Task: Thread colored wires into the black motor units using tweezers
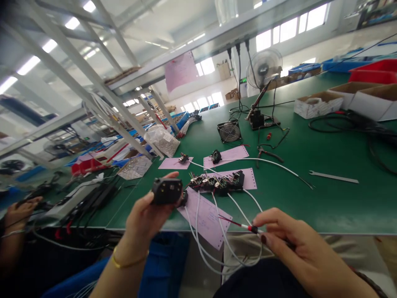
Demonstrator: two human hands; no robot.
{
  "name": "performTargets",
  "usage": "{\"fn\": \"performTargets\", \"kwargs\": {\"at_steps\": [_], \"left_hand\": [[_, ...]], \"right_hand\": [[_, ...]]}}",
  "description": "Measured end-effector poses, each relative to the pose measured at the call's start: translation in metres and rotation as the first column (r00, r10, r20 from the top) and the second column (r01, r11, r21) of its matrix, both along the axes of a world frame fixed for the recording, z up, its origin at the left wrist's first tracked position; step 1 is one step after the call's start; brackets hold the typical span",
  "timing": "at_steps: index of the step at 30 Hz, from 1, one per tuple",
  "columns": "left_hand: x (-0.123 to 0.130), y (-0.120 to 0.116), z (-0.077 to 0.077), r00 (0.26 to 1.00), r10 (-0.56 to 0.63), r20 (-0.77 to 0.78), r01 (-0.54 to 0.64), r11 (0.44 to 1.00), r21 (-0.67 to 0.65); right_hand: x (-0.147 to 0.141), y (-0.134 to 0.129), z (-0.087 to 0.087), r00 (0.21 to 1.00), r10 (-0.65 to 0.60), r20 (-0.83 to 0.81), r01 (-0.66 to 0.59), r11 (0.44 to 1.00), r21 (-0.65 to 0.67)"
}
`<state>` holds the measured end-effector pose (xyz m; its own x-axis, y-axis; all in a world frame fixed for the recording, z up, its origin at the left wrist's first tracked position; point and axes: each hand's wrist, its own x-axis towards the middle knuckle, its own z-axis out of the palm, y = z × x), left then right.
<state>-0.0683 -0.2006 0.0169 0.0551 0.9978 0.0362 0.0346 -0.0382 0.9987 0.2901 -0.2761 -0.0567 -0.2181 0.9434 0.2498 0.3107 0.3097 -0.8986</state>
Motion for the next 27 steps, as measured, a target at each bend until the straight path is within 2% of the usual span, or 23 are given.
{"fn": "performTargets", "kwargs": {"at_steps": [1,3,5,8,10,14,19,27], "left_hand": [[0.018,-0.017,-0.011,0.986,-0.039,0.159,0.054,0.995,-0.086],[0.050,-0.039,-0.031,0.923,-0.029,0.383,0.109,0.976,-0.190],[0.076,-0.049,-0.045,0.855,0.008,0.519,0.148,0.955,-0.258],[0.102,-0.053,-0.056,0.765,0.048,0.642,0.201,0.930,-0.309],[0.112,-0.055,-0.059,0.733,0.058,0.678,0.220,0.923,-0.316],[0.118,-0.058,-0.062,0.718,0.072,0.693,0.189,0.937,-0.294],[0.119,-0.062,-0.063,0.755,0.068,0.652,0.156,0.948,-0.279],[0.116,-0.067,-0.063,0.776,0.086,0.624,0.073,0.972,-0.224]], "right_hand": [[-0.007,0.001,0.008,0.998,0.039,-0.039,-0.039,0.999,-0.002],[-0.017,0.002,0.021,0.996,0.048,-0.079,-0.046,0.999,0.020],[-0.023,-0.001,0.028,0.996,0.004,-0.091,0.001,0.998,0.055],[-0.026,-0.006,0.028,0.993,-0.035,-0.115,0.045,0.995,0.085],[-0.026,-0.007,0.025,0.990,-0.044,-0.134,0.056,0.995,0.082],[-0.028,-0.003,0.019,0.988,-0.035,-0.147,0.044,0.997,0.058],[-0.031,0.000,0.013,0.995,-0.017,-0.095,0.021,0.999,0.035],[-0.029,-0.004,0.012,0.998,0.035,-0.058,-0.036,0.999,-0.021]]}}
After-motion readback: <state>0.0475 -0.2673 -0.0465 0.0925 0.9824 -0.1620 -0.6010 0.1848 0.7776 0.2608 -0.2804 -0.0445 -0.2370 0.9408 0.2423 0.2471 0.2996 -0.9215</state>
